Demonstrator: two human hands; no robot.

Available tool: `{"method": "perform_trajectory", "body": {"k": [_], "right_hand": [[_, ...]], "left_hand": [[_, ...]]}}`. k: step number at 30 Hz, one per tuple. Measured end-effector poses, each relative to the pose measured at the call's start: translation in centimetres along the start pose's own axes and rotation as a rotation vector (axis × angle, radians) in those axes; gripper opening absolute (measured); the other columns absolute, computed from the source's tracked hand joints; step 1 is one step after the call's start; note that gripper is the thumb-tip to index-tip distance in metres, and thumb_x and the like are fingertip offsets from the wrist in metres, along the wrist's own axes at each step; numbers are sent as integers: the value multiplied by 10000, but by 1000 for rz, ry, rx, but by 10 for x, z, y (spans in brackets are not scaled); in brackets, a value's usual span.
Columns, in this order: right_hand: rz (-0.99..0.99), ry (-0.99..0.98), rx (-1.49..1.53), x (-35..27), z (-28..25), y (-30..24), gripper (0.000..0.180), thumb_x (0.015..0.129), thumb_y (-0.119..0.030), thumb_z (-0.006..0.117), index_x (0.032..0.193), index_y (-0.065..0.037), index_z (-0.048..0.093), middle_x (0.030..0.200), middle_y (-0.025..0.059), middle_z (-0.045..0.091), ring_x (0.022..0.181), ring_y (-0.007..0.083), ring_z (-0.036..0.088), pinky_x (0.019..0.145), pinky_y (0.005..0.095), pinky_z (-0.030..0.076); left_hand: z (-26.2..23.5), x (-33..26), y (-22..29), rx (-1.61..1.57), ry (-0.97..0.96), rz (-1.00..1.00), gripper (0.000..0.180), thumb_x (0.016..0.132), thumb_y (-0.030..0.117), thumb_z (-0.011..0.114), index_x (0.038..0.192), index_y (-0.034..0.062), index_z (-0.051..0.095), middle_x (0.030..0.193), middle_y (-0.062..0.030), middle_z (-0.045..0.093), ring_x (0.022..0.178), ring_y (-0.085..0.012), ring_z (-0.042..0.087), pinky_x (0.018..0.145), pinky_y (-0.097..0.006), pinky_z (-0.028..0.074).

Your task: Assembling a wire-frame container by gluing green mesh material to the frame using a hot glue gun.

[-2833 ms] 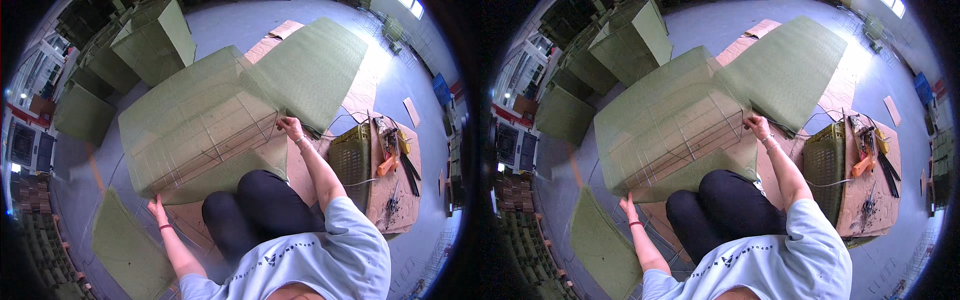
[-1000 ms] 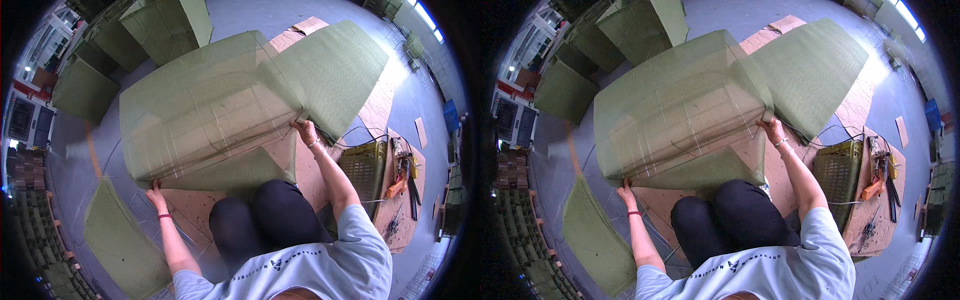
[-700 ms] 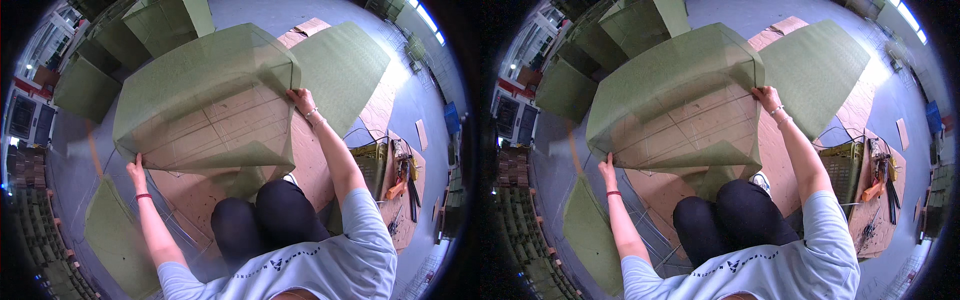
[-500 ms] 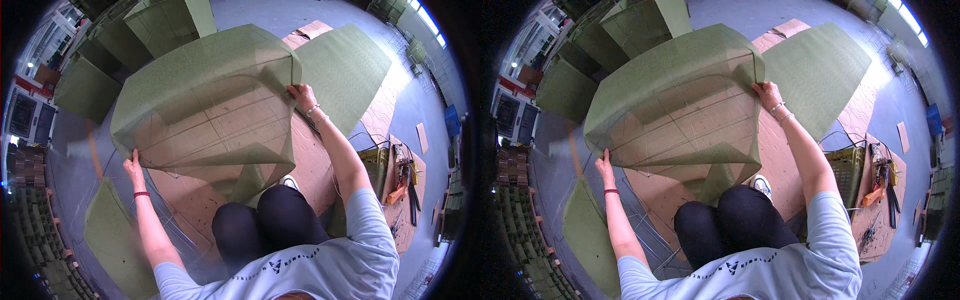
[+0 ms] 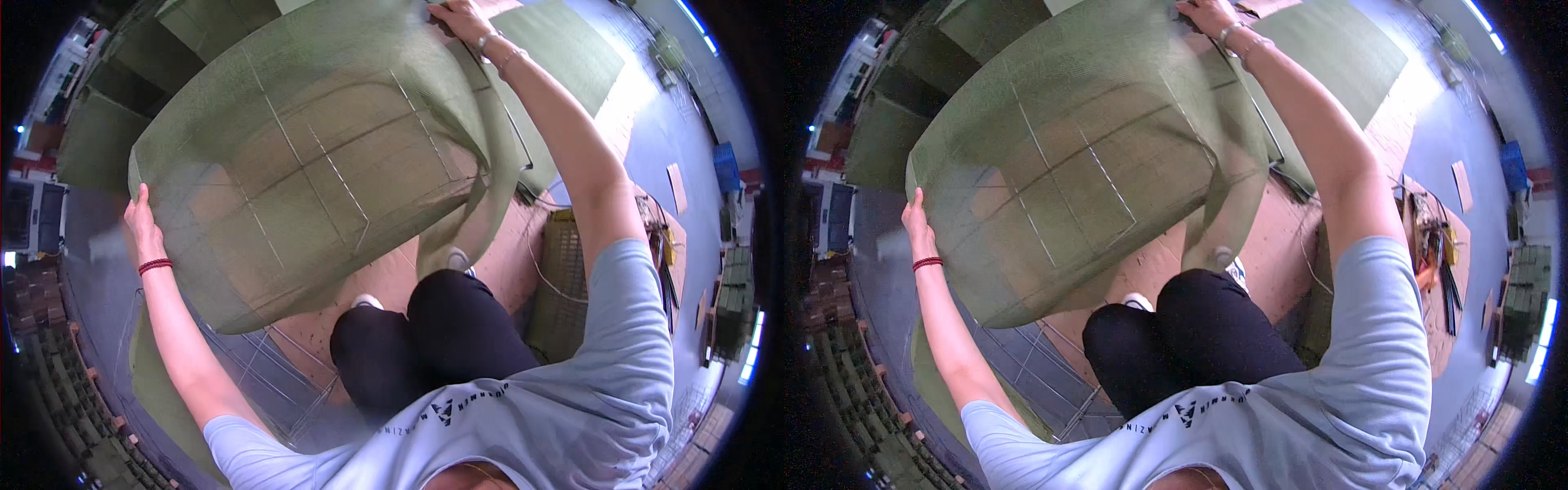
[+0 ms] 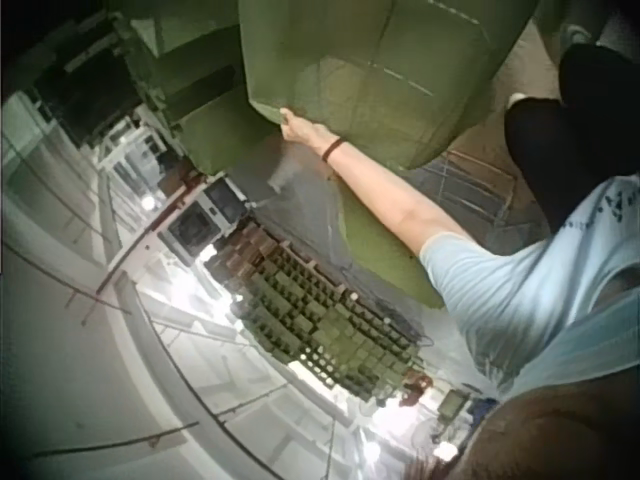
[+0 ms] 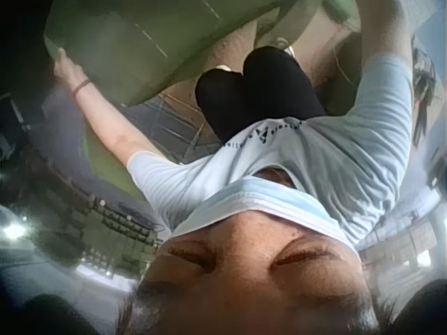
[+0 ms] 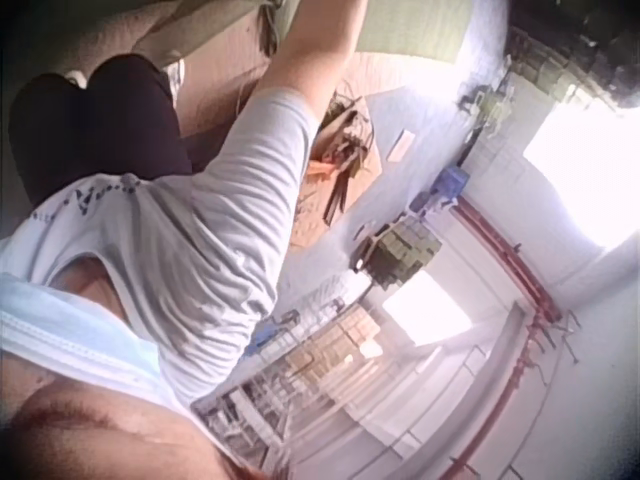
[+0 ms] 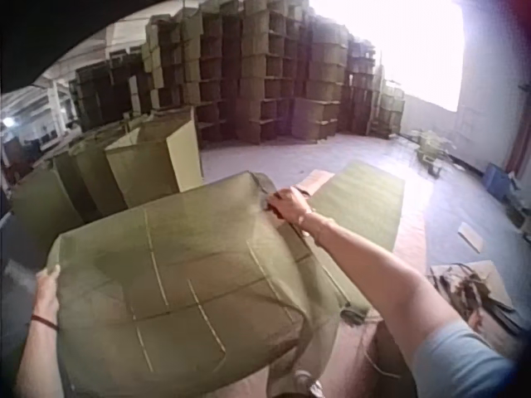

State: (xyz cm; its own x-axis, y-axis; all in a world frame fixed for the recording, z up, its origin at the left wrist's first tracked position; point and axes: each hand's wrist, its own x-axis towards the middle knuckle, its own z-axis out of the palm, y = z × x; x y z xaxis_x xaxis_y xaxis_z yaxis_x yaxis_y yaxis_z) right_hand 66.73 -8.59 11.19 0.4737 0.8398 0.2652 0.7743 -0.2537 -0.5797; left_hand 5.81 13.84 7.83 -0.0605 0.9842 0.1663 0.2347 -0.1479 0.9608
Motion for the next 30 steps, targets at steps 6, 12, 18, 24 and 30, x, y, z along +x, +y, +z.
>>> {"method": "perform_trajectory", "body": {"k": [6, 12, 18, 24, 30], "right_hand": [[-35, -233, -544, -27, 34, 68, 320, 832, -324, 543, 741, -37, 652, 657, 100, 643, 540, 198, 602, 526, 330, 502], [263, -212, -117, -55, 35, 60, 217, 783, -221, 630, 726, -13, 649, 641, 69, 648, 488, 139, 595, 478, 256, 489], [228, -13, -4, -85, 17, 70, 334, 718, -350, 678, 854, -47, 641, 805, 117, 646, 807, 262, 618, 731, 361, 481], [228, 95, -40, -219, -34, 33, 562, 867, -413, 497, 431, -61, 543, 384, 40, 479, 386, 159, 493, 472, 305, 415], [555, -235, 626, -367, 5, 71, 541, 896, -483, 412, 868, 10, 631, 815, 76, 658, 758, 155, 639, 671, 293, 495]], "left_hand": [[45, -39, -24, 327, -203, -150, 365, 831, 211, 612, 1062, -64, 549, 1048, -123, 588, 963, -175, 516, 869, -317, 376], [47, -46, -45, 362, -261, -72, 228, 803, 128, 614, 954, -42, 592, 903, -83, 628, 809, -149, 550, 750, -305, 426], [50, -57, -52, 254, -307, -148, 164, 770, 52, 635, 904, -37, 606, 870, -52, 636, 750, -108, 546, 703, -269, 431], [-10, -91, -76, 290, -146, -114, 244, 749, 105, 687, 944, -21, 614, 860, -34, 625, 735, -118, 550, 686, -261, 429], [4, -167, -49, 155, -94, -276, 295, 717, 135, 732, 950, -11, 624, 782, 4, 594, 667, -96, 513, 588, -226, 388]]}}
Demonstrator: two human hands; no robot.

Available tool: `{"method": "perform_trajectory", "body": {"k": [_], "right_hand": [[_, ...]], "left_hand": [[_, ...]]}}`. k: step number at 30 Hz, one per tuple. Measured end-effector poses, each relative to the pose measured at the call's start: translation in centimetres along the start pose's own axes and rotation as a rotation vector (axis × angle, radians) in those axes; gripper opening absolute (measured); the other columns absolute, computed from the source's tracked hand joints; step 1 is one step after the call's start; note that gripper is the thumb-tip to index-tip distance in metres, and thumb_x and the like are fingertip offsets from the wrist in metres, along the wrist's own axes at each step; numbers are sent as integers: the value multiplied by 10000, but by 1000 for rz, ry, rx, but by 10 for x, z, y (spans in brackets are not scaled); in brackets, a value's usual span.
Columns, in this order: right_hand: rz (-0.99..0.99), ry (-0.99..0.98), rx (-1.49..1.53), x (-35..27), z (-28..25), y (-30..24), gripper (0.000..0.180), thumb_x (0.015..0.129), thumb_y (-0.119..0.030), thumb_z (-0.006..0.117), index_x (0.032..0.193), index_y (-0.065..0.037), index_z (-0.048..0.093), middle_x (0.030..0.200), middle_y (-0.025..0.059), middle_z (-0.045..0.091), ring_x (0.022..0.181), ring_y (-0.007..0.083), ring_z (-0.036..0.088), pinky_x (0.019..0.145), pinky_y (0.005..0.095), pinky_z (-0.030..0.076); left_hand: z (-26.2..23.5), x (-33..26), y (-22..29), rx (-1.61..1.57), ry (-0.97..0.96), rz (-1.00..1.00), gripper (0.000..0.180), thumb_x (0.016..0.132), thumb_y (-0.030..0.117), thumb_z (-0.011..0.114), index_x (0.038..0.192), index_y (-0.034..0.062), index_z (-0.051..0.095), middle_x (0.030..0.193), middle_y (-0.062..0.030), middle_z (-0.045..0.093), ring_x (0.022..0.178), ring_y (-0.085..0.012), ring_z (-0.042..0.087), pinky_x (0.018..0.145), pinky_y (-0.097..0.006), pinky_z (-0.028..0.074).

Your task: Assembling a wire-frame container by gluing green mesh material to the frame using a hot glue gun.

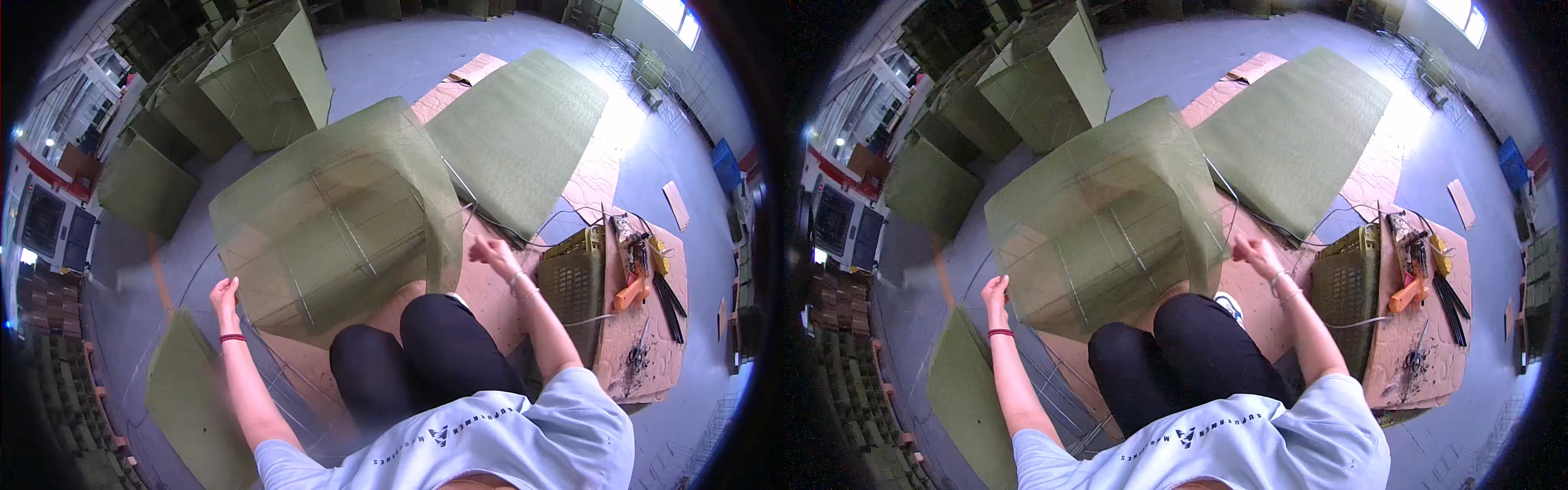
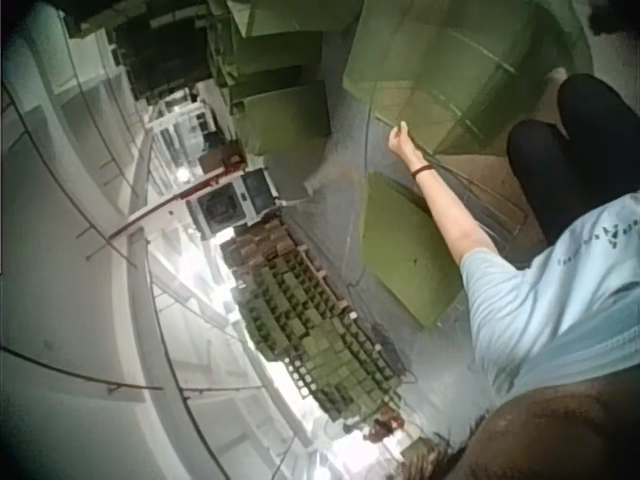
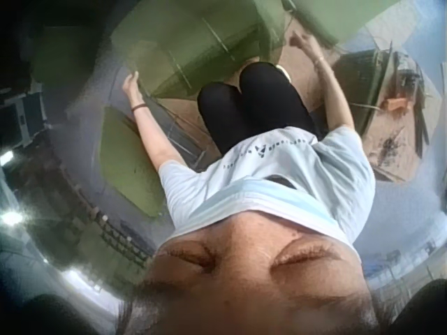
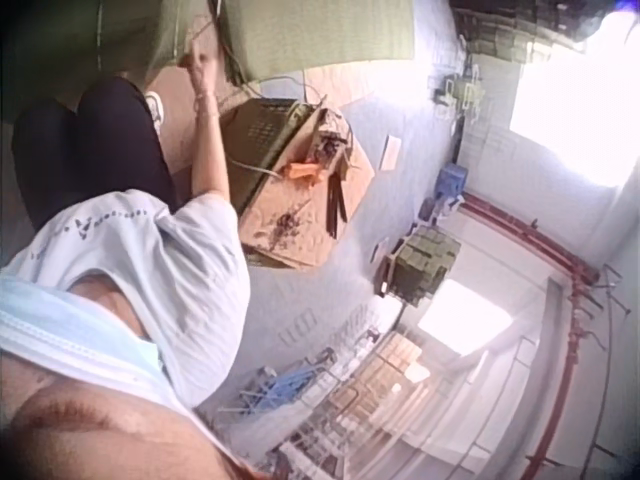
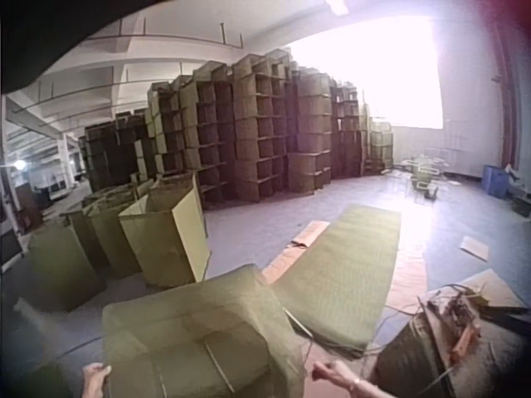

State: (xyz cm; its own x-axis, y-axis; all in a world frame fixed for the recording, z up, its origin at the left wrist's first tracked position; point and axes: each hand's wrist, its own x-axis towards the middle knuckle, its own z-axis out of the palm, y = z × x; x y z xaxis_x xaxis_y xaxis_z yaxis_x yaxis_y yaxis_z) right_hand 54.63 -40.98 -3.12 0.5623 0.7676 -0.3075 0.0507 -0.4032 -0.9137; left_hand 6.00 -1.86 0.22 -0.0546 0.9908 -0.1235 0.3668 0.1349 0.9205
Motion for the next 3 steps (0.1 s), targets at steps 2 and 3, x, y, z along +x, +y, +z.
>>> {"method": "perform_trajectory", "body": {"k": [2, 3], "right_hand": [[-71, -131, 172, 5, 28, -8, 538, 901, -486, 395, 1128, -24, 551, 1013, 64, 619, 972, 130, 564, 843, 287, 434], [-103, -150, 287, 4, 42, -19, 541, 898, -505, 383, 1159, -58, 543, 1073, 74, 601, 990, 161, 562, 899, 335, 406]], "left_hand": [[-13, -10, -10, 4, 5, -12, 320, 715, 136, 733, 975, -14, 622, 792, -3, 604, 676, -77, 514, 583, -207, 379], [-14, -13, -16, -16, 63, 32, 306, 727, 150, 723, 976, 2, 626, 755, -1, 596, 633, -76, 500, 547, -212, 373]]}}
